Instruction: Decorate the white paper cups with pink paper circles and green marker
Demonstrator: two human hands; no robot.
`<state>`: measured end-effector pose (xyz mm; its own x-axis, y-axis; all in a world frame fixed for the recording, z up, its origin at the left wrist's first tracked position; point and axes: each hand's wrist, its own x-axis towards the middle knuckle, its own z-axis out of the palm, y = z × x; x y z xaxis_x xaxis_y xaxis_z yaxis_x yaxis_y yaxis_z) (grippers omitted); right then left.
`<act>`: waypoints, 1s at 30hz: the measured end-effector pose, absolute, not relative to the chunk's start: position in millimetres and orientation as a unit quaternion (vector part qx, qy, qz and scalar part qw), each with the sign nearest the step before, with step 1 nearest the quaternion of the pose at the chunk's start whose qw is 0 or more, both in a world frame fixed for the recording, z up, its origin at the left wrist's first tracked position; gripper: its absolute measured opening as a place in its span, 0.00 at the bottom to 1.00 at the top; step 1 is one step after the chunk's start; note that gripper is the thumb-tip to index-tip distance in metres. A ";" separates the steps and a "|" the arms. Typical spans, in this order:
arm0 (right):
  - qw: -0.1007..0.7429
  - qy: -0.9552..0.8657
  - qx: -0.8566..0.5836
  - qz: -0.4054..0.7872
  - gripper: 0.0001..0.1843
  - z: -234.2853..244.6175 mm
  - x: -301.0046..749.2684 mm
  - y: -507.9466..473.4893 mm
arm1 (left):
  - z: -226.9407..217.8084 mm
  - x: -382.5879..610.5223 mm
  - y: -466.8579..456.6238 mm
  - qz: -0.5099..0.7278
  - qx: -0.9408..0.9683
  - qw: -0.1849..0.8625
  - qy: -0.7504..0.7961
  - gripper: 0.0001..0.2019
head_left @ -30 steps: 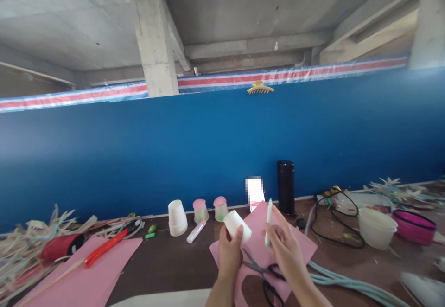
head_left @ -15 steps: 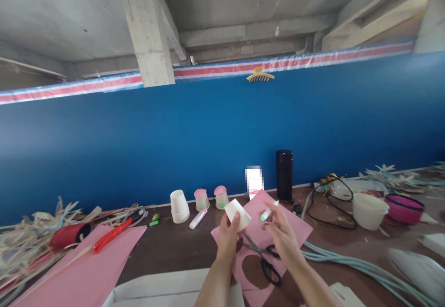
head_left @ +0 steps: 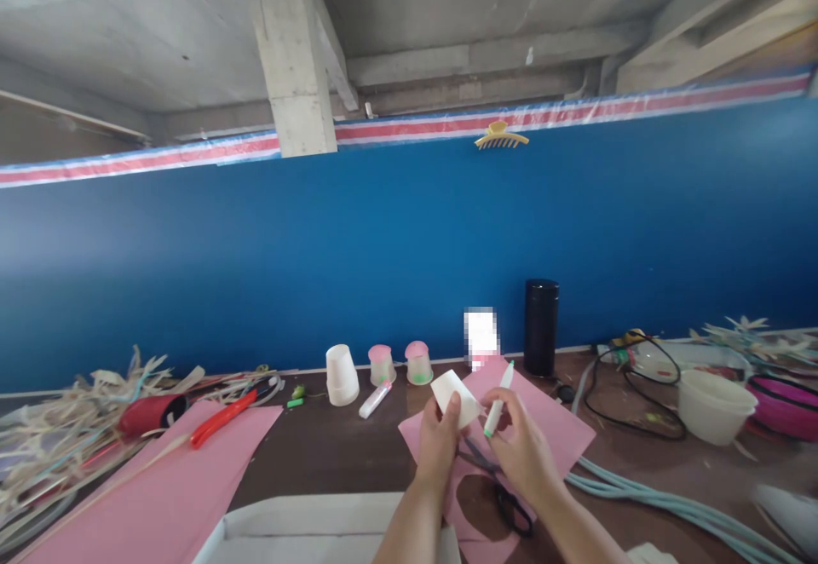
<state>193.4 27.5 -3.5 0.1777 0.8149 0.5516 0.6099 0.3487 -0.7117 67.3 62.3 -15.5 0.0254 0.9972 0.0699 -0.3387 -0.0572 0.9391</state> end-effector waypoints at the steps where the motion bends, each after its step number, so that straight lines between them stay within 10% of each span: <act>1: 0.519 -0.638 -0.562 0.089 0.12 -4.1 193.2 28.0 | -15.6 68.1 61.8 0.583 0.432 0.579 0.371 0.30; 30: 0.694 -0.475 -0.501 0.205 0.19 10.7 188.3 18.5 | 2.0 60.0 48.2 0.546 0.400 0.681 0.280 0.26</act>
